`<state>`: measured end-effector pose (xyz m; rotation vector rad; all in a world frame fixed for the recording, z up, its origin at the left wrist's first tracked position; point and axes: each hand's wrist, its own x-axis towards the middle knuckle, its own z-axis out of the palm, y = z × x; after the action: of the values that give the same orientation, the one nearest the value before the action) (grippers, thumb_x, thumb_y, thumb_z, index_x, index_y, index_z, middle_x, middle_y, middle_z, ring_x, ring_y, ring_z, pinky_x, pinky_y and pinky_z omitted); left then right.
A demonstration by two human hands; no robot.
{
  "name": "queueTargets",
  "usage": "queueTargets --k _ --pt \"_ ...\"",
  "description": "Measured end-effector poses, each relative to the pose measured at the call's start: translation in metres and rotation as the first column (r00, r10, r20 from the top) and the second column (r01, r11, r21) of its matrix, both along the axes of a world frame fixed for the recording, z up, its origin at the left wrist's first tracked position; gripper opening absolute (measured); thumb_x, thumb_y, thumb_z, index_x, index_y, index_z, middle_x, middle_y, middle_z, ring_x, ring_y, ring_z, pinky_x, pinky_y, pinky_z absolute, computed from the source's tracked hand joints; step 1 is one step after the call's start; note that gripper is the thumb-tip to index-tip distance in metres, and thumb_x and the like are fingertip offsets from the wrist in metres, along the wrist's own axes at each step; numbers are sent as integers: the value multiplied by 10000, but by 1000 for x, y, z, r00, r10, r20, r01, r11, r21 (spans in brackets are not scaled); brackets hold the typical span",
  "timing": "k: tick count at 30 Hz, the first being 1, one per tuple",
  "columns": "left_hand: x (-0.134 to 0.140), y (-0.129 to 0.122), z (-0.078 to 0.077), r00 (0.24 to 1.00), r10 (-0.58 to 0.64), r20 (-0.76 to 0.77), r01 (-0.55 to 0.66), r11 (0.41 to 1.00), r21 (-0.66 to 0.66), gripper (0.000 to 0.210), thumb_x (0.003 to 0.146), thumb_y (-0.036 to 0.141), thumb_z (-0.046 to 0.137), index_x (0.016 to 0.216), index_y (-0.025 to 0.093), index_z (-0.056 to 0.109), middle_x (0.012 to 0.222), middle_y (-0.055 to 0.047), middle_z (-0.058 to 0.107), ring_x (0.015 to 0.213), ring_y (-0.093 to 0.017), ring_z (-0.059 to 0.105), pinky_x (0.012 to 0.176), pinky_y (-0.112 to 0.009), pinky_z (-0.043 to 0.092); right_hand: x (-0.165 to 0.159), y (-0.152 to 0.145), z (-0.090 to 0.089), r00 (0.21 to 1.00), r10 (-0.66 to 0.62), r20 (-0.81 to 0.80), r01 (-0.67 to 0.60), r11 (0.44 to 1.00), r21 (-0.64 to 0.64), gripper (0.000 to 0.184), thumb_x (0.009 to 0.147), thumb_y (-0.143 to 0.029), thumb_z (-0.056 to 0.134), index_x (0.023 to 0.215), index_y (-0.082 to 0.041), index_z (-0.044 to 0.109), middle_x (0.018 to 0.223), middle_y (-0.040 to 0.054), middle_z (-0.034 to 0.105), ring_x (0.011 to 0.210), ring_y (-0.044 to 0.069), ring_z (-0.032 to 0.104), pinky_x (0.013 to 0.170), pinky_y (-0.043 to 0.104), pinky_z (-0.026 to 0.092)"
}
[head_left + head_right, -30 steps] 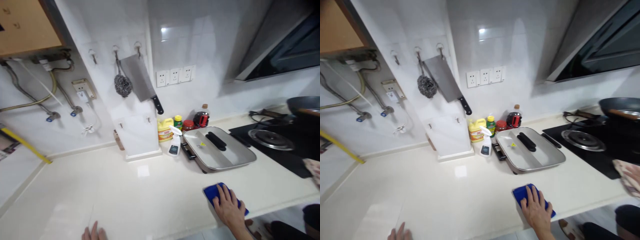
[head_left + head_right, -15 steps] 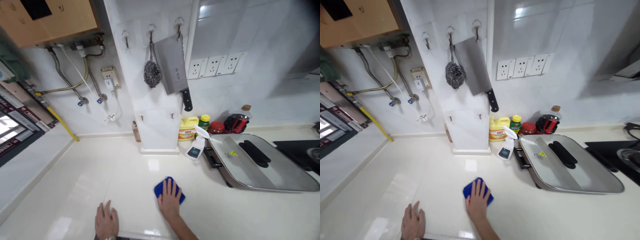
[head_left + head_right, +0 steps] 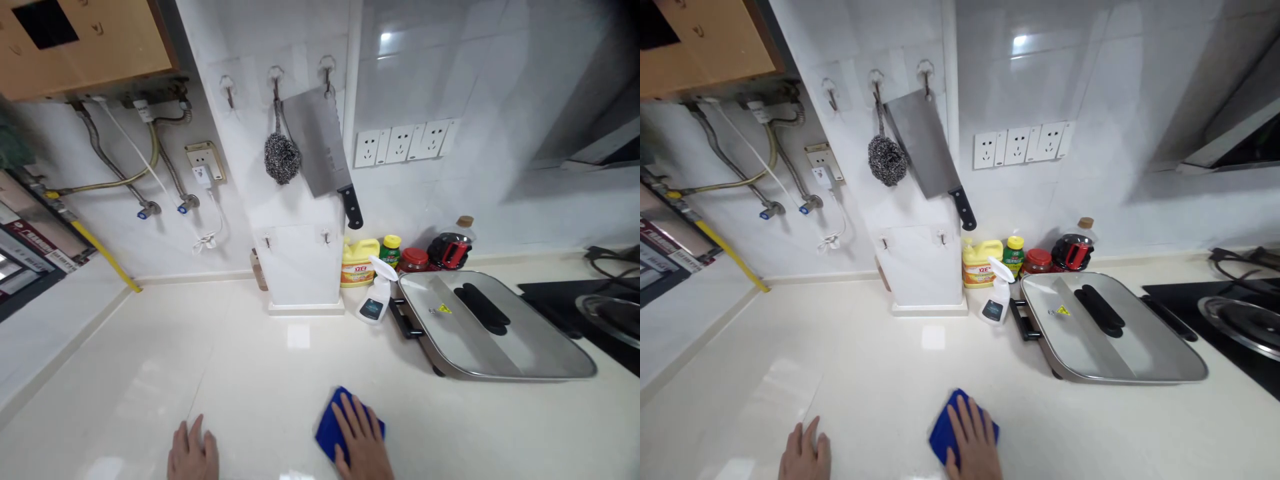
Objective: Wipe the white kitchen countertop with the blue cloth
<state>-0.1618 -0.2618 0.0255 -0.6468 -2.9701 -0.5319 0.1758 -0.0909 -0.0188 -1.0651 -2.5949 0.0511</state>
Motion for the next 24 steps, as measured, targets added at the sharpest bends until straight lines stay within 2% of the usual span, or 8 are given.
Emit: queueTargets --k 4,6,8,11,13,19,22,24 --pt "1 1 1 1000 23 11 -23 1000 11 546 881 441 292 1340 232 503 1528 -125 374 1436 -271 296 1170 -475 264 71 27 -13 987 -161 -18 162 982 93 724 843 -410 442 1504 -288 170 1534 42 335 1388 311 317 1091 552 290" --pt "1 2 1 1000 28 12 -28 999 17 547 888 440 277 1342 230 499 1531 -124 371 1437 -269 292 1173 -473 259 83 41 -12 970 -243 -24 244 964 102 709 850 -425 415 1503 -271 185 1533 63 336 1370 329 337 1044 570 335" --pt "1 2 0 999 34 8 -34 999 15 550 893 440 261 1342 230 500 1531 -120 371 1434 -268 299 1172 -467 264 73 55 -7 929 -369 -22 369 924 97 679 865 -406 364 1499 -212 216 1547 119 291 1355 388 333 987 627 356" --pt "0 1 -1 999 34 -10 -34 999 8 544 889 444 267 1323 235 519 1520 -114 387 1424 -271 316 1166 -471 278 28 77 3 838 -545 -28 545 832 105 653 886 -348 302 1481 -87 239 1527 247 257 1311 500 319 883 728 351" --pt "0 0 -2 999 32 -19 -32 999 5 531 885 441 284 1309 241 532 1512 -109 402 1421 -270 321 1161 -478 288 -11 94 11 812 -581 -53 583 806 102 649 890 -323 306 1472 -45 235 1499 294 275 1293 535 313 845 749 351" --pt "-2 -3 -6 998 35 -58 -36 999 -12 473 871 399 365 1288 263 543 1508 -83 413 1419 -247 325 1145 -458 324 -115 148 28 789 -584 -193 599 800 30 665 859 -290 362 1429 41 276 1435 380 304 1297 583 259 828 812 299" --pt "-2 -5 -10 995 22 -102 -24 1000 -20 455 868 373 380 1261 250 571 1500 -79 426 1403 -263 348 1139 -453 336 -165 155 27 807 -560 -189 572 820 8 654 869 -275 322 1405 95 265 1446 411 230 1313 606 180 847 827 258" --pt "-2 -6 -11 994 9 -110 -13 999 -30 439 868 362 393 1250 255 580 1500 -66 426 1399 -264 353 1137 -450 338 -201 146 26 840 -515 -170 523 853 -3 649 875 -264 299 1400 114 247 1453 419 192 1322 611 136 865 828 232"
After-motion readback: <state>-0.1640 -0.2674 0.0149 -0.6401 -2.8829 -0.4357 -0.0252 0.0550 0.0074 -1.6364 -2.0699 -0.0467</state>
